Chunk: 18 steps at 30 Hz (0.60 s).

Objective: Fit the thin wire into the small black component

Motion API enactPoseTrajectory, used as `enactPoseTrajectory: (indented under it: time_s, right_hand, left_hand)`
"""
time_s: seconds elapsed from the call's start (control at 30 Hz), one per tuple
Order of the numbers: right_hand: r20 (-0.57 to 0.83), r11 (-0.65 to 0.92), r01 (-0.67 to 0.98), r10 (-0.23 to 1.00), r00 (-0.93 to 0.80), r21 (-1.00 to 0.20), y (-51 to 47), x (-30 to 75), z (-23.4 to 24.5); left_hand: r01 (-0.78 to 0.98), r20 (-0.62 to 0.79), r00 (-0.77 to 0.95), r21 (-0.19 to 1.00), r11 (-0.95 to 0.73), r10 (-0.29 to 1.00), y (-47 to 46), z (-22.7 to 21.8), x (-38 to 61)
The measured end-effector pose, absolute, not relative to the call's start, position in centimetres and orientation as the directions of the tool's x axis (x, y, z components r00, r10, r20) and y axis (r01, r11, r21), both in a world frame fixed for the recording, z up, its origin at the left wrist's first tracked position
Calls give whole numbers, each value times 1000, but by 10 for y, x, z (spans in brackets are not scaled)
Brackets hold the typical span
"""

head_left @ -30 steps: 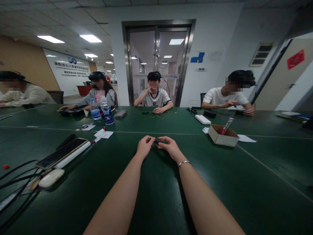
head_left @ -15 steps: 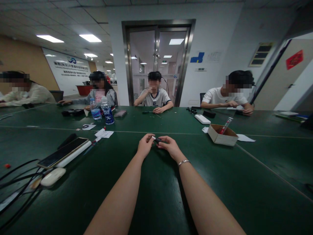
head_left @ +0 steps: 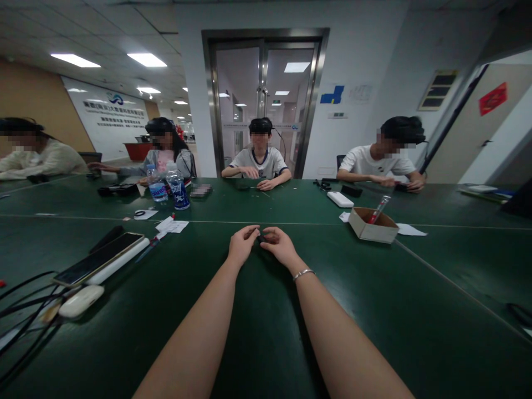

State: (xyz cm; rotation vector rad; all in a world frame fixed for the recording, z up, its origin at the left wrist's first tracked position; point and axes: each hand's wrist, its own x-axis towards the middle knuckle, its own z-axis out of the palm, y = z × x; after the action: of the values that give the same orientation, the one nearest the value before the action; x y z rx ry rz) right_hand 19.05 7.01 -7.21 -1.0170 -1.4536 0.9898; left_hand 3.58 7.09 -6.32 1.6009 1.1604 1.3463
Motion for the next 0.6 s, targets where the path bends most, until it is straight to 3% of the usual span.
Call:
enactPoseTrajectory:
  time_s: [0.17, 0.4, 0.5, 0.6]
  right_hand:
    - [340, 339, 332, 939, -58, -880, 69, 183, -76]
    - [158, 157, -22, 979, -129, -987, 63, 180, -73]
    - [142, 140, -23, 983, -114, -990, 61, 179, -70]
    - [109, 113, 13, 983, -150, -994, 57, 184, -65]
  left_hand:
    - [171, 341, 140, 917, -362, 930, 73, -69, 37]
    - [170, 276, 207, 935, -312, 939, 74, -73, 39]
    - [202, 190, 333, 942, -267, 924, 59, -53, 27]
    - [406, 115, 379, 871, -276, 918, 17, -19, -13]
